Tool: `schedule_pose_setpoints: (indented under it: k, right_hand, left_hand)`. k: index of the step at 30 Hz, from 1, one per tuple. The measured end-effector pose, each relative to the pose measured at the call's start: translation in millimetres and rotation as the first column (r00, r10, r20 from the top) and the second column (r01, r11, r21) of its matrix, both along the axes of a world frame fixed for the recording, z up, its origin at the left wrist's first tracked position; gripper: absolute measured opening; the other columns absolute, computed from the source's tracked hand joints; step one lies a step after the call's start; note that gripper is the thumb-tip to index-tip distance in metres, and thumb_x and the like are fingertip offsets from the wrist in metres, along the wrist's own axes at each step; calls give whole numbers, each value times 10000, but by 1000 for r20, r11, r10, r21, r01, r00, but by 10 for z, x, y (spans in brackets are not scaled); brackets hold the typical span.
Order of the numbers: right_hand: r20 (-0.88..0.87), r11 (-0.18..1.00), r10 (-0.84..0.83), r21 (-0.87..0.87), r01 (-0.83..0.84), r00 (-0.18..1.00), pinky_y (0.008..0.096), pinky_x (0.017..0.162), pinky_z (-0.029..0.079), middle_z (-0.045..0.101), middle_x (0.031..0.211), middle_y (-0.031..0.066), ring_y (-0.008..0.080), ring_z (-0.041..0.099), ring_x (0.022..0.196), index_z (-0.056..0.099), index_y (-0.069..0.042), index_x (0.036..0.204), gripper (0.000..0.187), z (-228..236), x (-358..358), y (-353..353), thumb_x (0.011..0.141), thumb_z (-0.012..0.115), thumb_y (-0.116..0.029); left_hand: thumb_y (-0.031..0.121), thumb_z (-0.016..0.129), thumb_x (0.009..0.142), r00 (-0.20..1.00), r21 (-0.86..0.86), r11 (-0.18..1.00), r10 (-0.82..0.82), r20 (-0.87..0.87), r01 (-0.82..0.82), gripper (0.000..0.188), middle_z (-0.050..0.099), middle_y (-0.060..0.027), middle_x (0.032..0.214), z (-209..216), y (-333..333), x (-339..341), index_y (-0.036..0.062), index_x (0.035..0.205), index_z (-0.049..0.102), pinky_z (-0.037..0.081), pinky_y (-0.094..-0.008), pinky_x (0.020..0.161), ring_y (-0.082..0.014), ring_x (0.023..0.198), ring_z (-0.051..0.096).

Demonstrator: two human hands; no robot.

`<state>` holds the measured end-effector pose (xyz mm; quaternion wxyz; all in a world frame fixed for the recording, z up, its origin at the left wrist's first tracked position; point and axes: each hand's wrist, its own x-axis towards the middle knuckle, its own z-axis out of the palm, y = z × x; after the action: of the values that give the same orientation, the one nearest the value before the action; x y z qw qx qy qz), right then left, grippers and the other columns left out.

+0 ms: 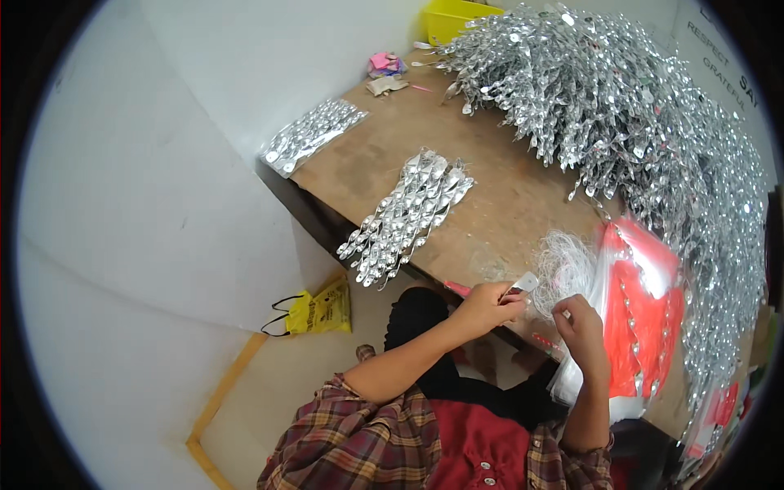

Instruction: Assembling small silver decorative components and packaging them on a workstation.

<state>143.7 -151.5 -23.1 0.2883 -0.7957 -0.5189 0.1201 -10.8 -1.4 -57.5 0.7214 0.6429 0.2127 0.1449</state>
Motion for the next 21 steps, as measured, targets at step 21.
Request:
schedule_pose_setpoints:
  k: [21]
  right_hand:
    - [-373, 855, -178, 399, 331, 911, 238, 508, 296, 434, 550, -37, 57, 368, 518, 609, -47, 831, 30, 246, -211, 41, 804, 620, -55]
  left_hand:
    - [163, 595, 867, 998, -47, 998, 41, 41, -39, 167, 572, 21, 747, 93, -120, 92, 13, 935, 621, 386, -185, 551, -33, 635, 486]
